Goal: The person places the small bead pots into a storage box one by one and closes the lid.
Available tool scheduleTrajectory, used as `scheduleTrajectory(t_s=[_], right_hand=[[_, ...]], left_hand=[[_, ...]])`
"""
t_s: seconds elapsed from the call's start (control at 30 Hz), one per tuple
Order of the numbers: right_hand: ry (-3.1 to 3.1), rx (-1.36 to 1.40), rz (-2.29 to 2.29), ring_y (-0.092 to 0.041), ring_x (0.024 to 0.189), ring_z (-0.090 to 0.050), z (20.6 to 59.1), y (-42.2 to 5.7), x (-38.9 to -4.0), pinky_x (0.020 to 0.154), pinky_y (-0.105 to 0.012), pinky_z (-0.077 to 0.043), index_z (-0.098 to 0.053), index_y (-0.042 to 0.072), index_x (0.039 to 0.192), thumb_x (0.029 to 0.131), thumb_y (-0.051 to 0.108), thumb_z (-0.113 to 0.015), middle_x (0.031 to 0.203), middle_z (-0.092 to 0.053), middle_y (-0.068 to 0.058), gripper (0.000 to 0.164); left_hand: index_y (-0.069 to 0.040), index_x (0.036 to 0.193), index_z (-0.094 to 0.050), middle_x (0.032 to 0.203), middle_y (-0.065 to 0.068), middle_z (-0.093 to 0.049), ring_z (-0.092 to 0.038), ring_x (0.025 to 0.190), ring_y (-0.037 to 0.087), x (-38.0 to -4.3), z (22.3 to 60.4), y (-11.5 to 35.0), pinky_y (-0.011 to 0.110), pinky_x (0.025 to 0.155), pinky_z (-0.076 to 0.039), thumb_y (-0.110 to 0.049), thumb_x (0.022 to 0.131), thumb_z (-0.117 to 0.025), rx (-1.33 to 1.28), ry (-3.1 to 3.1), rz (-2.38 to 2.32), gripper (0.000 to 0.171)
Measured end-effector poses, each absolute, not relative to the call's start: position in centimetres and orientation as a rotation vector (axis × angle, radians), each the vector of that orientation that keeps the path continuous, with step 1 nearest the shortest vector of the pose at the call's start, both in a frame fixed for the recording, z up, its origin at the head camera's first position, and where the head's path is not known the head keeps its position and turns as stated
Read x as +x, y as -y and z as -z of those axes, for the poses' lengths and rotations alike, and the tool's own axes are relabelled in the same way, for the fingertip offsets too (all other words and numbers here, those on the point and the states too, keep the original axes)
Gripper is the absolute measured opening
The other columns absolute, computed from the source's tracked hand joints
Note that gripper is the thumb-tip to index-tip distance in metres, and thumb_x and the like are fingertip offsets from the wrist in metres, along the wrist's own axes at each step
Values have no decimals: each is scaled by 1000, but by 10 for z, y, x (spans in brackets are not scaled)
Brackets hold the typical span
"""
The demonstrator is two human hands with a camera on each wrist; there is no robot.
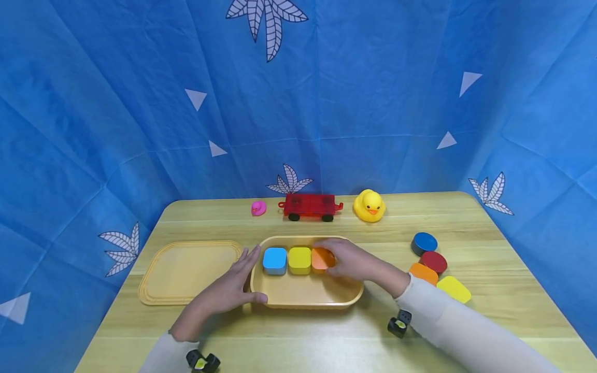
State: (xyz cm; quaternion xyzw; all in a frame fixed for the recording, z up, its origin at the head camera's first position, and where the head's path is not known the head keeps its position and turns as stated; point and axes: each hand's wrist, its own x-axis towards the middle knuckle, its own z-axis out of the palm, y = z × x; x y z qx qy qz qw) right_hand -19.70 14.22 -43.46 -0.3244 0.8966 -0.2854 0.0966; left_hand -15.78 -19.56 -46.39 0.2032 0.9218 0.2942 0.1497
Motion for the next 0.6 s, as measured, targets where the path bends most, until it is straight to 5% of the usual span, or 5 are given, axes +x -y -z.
scheduleTrajectory(t_s=[0.6], right_hand=[[-2680, -856, 815, -38, 131, -56, 441, -130, -205, 115, -52, -42, -61, -3, 139, 82, 3, -85, 141, -62, -17, 62]], left_hand=[[-27, 168, -2, 174, 5, -3, 3, 159, 38, -157, 462, 195, 72, 115, -28, -56, 84, -79, 596, -2644, -846, 118]])
